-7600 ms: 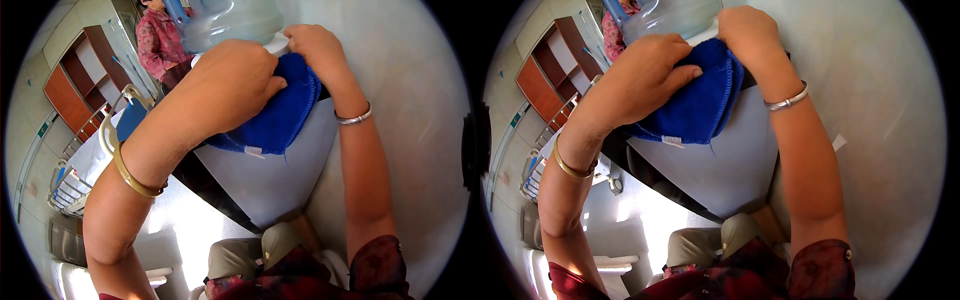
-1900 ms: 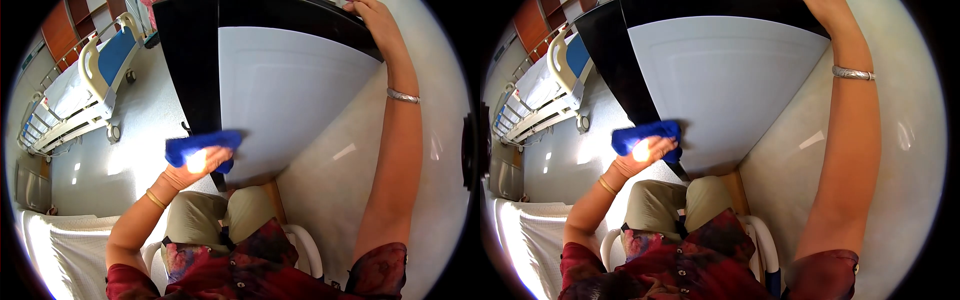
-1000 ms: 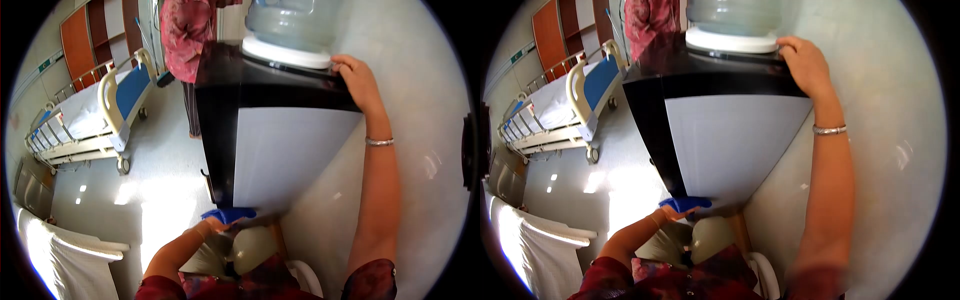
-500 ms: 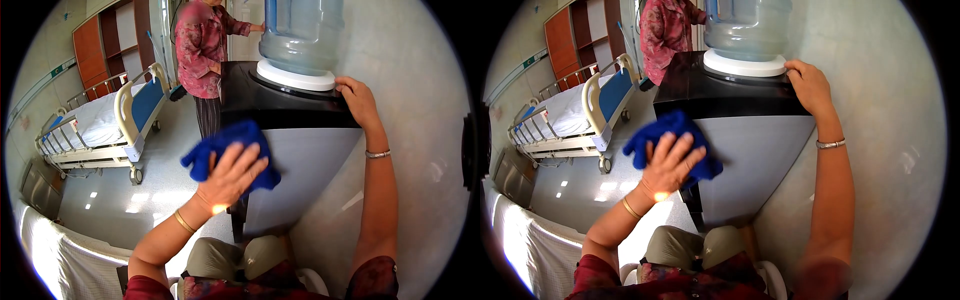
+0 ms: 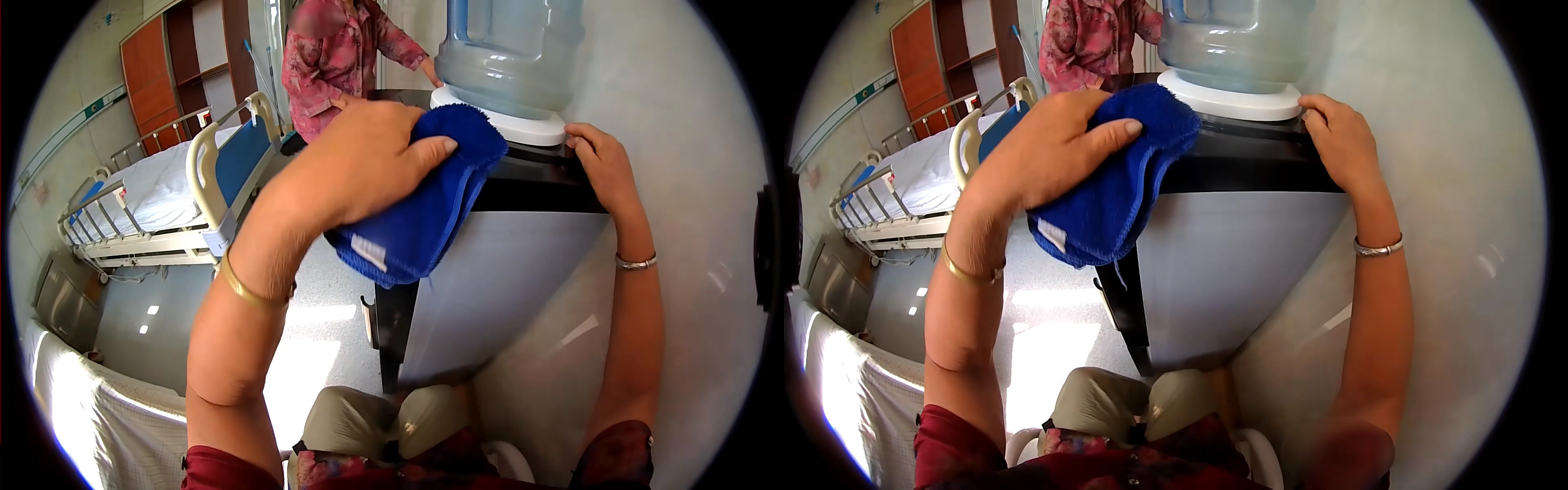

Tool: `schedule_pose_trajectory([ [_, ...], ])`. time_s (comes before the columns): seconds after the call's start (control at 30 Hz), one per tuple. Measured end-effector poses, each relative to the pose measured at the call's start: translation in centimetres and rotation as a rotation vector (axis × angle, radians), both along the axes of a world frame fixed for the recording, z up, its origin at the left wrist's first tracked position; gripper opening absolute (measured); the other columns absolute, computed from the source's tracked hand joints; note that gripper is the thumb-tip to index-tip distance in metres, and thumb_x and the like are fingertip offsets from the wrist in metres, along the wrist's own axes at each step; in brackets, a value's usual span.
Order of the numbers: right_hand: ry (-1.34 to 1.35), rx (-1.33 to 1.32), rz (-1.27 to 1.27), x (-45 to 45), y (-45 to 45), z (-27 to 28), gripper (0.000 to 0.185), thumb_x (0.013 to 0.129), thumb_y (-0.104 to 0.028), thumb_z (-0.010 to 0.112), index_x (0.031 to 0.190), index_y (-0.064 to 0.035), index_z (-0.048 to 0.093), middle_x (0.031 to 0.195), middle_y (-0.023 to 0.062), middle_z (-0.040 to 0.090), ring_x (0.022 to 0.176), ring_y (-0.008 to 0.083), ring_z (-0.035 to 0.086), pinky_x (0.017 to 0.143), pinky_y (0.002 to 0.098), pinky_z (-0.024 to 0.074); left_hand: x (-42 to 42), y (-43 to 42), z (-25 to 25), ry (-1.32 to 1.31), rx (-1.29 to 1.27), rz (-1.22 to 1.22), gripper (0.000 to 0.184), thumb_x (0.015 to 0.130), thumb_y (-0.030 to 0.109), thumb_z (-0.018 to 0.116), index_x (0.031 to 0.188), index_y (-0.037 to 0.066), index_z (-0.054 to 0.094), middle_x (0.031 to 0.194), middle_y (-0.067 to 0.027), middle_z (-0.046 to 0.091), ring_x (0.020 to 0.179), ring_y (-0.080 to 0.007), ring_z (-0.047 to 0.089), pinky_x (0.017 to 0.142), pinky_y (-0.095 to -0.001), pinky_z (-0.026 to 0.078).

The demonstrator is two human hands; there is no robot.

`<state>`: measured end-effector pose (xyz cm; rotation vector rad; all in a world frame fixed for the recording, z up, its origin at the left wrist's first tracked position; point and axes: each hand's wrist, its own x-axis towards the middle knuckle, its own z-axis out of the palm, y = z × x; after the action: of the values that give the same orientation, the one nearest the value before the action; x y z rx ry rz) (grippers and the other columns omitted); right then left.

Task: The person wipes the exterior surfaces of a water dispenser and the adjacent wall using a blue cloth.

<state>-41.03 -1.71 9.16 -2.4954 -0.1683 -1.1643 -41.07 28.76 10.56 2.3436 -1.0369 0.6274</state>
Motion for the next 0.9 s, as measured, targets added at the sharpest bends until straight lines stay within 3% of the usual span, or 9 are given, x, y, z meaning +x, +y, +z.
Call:
schedule_pose_trajectory([
  [0.13,-0.016,-0.007,0.014,-0.1,0.2,0.1,0.03,0.083,-0.018,0.043,0.1,0.0,0.061,0.078,0.0137,0.063,0.074,0.0262,0.059,0.07,0.0338,0.0445,3.2,-0.9,1.8,0.074,0.14,0.126,0.038,0.085,0.032,0.054,0.106,0.0,0.06,0.091,-0.0195,0.064,0.086,-0.0309,0.062,0.078,-0.0331,0.047],
  [0.33,-0.071,-0.03,0.027,0.0,0.2,0.1,0.029,0.084,-0.017,0.042,0.097,0.0012,0.061,0.073,0.0143,0.061,0.069,0.0264,0.058,0.066,0.0342,0.044,8.5,-1.2,1.9,0.013,0.166,0.146,0.036,0.085,0.028,0.053,0.107,-0.001,0.058,0.092,-0.0214,0.063,0.088,-0.0341,0.06,0.08,-0.0362,0.045],
  [0.43,-0.077,-0.009,0.027,-0.1,0.4,-0.1,0.029,0.084,-0.017,0.042,0.097,0.0012,0.061,0.072,0.0139,0.061,0.068,0.0257,0.058,0.065,0.0339,0.0436,11.0,-1.4,1.8,-0.028,0.173,0.125,0.042,0.081,0.032,0.053,0.098,-0.005,0.06,0.095,-0.026,0.06,0.093,-0.0392,0.057,0.083,-0.0413,0.045],
  [0.9,-0.119,0.035,0.067,0.3,0.3,-0.4,0.025,0.087,-0.015,0.045,0.096,0.0032,0.061,0.07,0.0092,0.059,0.063,0.0162,0.053,0.061,0.0281,0.0415,22.0,-3.4,2.4,-0.156,0.402,0.3,0.039,0.083,0.031,0.054,0.095,-0.005,0.06,0.095,-0.0249,0.061,0.091,-0.0387,0.058,0.081,-0.0423,0.044],
])
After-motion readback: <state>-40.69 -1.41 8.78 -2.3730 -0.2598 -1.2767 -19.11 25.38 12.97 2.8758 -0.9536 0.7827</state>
